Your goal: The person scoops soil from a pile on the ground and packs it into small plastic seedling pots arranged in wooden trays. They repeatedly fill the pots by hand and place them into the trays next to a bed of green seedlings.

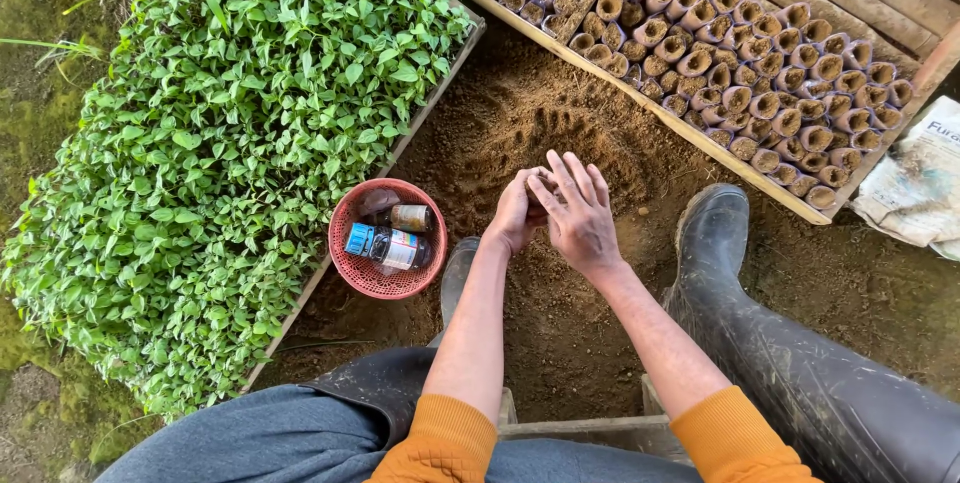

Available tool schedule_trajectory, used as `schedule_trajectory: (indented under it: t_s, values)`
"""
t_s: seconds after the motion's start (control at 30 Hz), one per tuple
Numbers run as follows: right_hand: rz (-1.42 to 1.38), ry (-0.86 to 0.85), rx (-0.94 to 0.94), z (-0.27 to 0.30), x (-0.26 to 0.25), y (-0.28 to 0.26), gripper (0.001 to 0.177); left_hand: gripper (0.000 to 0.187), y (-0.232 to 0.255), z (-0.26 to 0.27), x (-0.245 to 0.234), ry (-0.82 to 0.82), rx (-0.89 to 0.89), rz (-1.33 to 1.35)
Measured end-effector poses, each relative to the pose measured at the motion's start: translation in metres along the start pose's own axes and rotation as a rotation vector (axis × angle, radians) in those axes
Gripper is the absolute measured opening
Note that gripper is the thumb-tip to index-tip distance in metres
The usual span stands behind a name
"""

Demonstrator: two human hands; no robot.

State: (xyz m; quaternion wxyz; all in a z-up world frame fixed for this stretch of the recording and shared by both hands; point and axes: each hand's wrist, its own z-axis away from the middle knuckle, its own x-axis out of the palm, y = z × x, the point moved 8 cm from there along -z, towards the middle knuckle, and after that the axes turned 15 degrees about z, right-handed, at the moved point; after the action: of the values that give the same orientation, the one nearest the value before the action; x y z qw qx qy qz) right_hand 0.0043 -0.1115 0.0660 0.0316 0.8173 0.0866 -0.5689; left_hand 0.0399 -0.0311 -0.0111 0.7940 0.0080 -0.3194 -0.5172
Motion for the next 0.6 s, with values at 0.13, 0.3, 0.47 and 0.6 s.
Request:
schedule_trajectory:
  t_s: [0.13, 0.3, 0.47, 0.6]
  values:
    - [-0.008, -0.006, -0.009, -0.001, -0.001, -0.001, 0.057, 0.030, -0.001, -0.002, -0.003, 0.034, -0.006, 0.008]
    - [0.035, 0.016, 0.034, 0.003, 0.000, 0.007, 0.061, 0.032, 0.002, 0.005, 0.007, -0.055, 0.027, 0.047]
    - [0.076, 0.051, 0.036, 0.006, 0.000, 0.006, 0.062, 0.030, -0.003, -0.007, -0.008, -0.028, 0.050, 0.057]
    - [0.080, 0.005, 0.003, 0.008, 0.013, 0.002, 0.074, 0.026, 0.003, 0.010, 0.006, 0.018, 0.042, 0.055]
